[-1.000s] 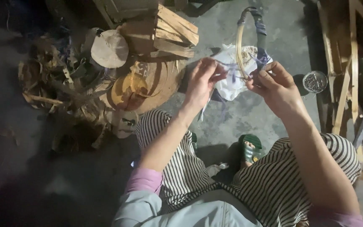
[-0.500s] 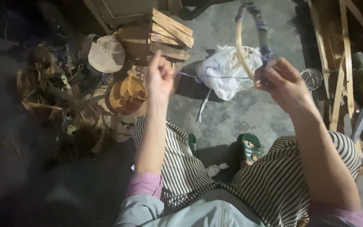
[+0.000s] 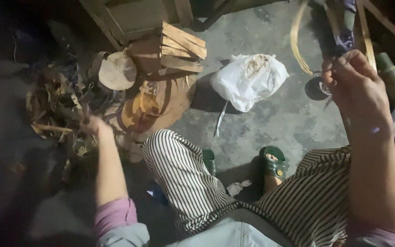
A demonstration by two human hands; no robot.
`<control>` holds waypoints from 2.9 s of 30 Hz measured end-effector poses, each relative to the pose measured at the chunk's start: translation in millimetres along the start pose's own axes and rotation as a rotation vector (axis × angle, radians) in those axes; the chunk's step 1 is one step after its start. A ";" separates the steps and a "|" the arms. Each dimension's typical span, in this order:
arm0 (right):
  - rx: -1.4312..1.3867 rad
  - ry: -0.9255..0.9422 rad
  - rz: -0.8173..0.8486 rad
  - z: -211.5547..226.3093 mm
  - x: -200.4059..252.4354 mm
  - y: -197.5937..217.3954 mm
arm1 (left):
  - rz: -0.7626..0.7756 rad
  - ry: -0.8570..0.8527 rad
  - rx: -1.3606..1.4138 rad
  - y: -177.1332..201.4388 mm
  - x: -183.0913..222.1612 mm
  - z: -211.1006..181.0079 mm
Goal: Wrapping a circular frame with a decorative fabric strip as part of instrument assembly.
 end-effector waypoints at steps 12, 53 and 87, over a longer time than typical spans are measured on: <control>0.020 0.019 0.380 -63.7 -27.1 12.8 | 1.316 0.026 0.077 -177.1 293.9 -102.4; 0.826 0.155 0.236 -125.1 -40.6 -37.3 | 1.350 -0.137 -0.197 -255.9 434.5 -58.4; 0.901 0.287 0.339 -54.2 -35.1 -68.1 | 1.310 0.668 0.155 -257.0 406.7 -87.6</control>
Point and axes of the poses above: each hand's wrist, its own x-axis away from the middle knuckle, its own y-axis out of the back of the hand, z = x × y, the point moved 2 cm from there along -x, towards the middle knuckle, and after that the axes turned 15 degrees about z, right-handed, at the moved point
